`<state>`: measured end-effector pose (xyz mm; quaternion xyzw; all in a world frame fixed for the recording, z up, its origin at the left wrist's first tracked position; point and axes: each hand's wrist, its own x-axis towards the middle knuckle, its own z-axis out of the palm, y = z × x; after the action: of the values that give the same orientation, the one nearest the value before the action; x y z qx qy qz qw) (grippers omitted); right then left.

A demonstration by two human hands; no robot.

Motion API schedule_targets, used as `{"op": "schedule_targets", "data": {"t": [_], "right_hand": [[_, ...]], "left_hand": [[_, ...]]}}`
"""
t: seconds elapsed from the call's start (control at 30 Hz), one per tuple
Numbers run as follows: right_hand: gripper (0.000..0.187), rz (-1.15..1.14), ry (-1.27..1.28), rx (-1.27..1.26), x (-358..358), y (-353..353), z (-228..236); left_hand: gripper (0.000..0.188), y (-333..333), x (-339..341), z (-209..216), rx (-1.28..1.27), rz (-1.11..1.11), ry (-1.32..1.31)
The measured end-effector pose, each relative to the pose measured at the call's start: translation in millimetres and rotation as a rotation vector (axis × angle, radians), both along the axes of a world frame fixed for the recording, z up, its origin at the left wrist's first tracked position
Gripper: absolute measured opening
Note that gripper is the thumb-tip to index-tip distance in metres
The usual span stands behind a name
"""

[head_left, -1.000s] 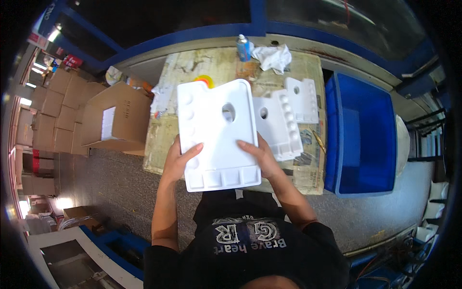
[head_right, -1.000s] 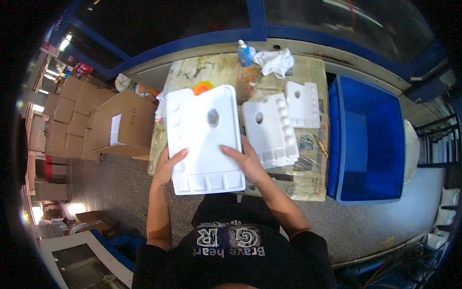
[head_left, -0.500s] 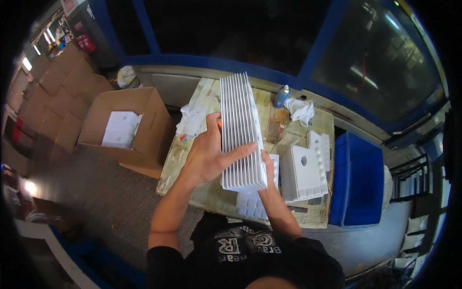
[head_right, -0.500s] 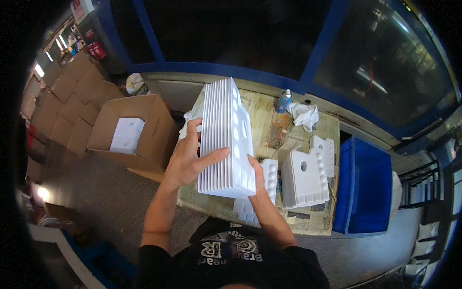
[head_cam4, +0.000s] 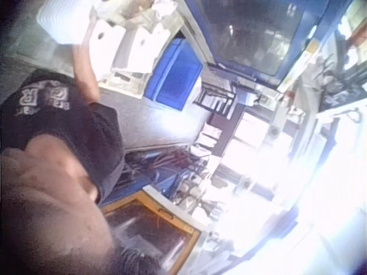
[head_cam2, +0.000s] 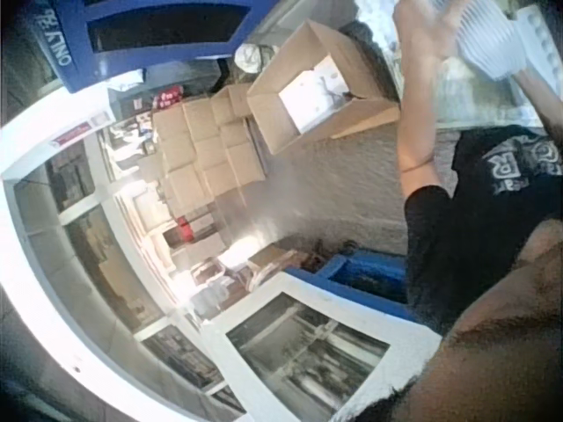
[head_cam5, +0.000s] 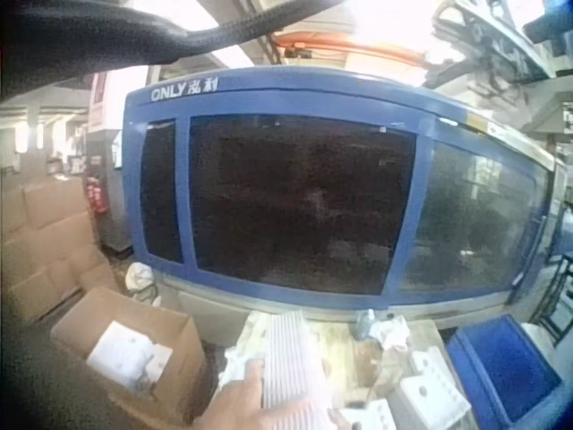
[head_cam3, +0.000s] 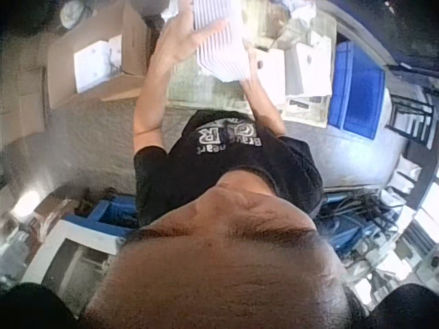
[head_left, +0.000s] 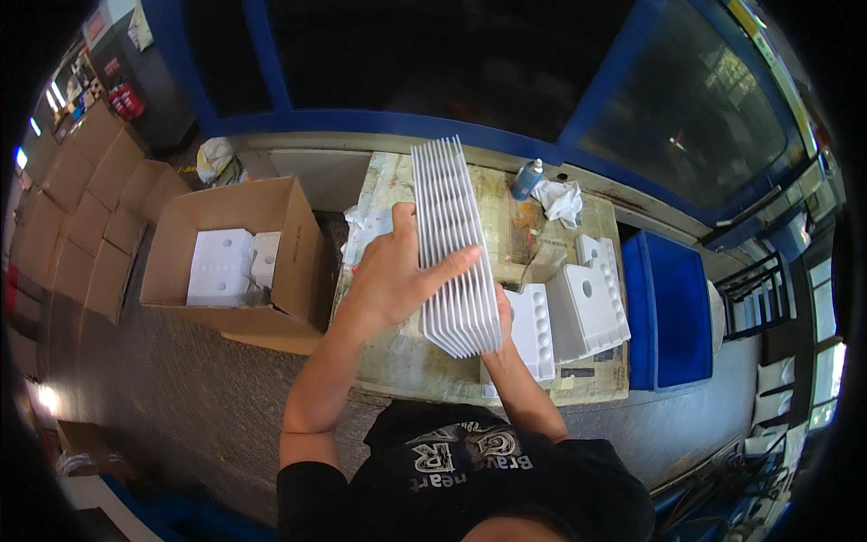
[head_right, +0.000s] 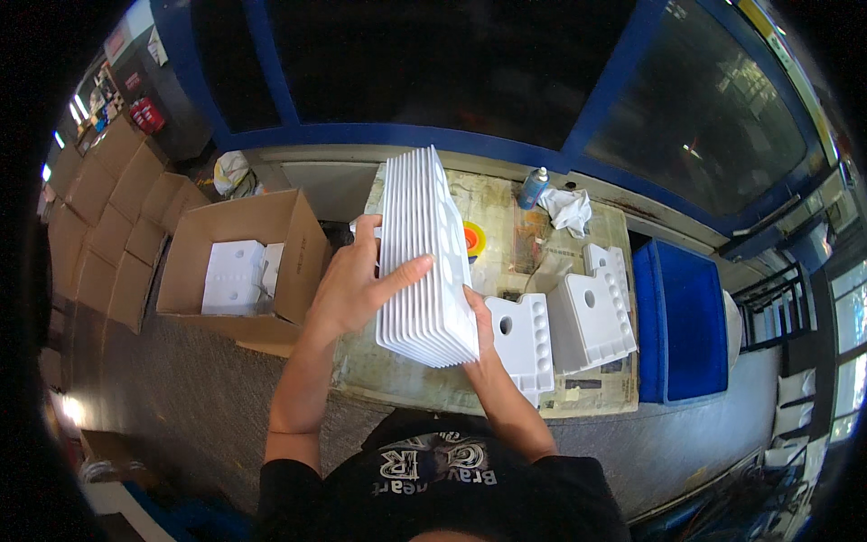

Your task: The person repeatedly picks white plastic parts from a blue bin, stacks them on a table, and places the stacks into a cardboard box. The person handles the parts by hand, aligning them into neat stacks before transferring them to the box.

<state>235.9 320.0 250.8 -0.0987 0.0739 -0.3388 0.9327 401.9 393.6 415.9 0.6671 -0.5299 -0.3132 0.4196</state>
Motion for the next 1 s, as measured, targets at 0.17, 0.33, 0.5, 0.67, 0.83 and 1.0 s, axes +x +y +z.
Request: {"op": "schedule_targets", "data": {"t": [0.17, 0.33, 0.5, 0.67, 0.83, 1.0], "right_hand": [[0.046, 0.034, 0.130, -0.018, -10.3, -7.4, 29.0], [0.052, 0.078, 0.362, -0.200, -23.7, -19.0, 82.3], [0.068, -0.022, 0.648, -0.584, -26.7, -14.3, 125.5], [0.086, -0.084, 0.831, -0.912, -30.6, -12.2, 150.2], [0.097, -0.134, 0.827, -1.219, -30.5, -11.4, 152.2], [0.099, -0.101, 0.793, -1.152, -25.1, -24.7, 147.5]], "left_hand": [[0.092, -9.6, 20.1, 17.9, 0.107, 0.046, -0.175], [0.093, -27.8, 34.2, 2.3, 0.196, 0.108, -0.101], [0.076, -28.6, 45.2, -33.7, 0.279, -0.081, 0.557], [0.051, -10.8, 38.3, -77.9, 0.079, -0.010, 0.920], [0.044, 0.8, 34.2, -102.6, -0.141, -0.066, 1.128], [0.043, 6.5, 37.2, -100.6, -0.105, -0.063, 1.133]]}}
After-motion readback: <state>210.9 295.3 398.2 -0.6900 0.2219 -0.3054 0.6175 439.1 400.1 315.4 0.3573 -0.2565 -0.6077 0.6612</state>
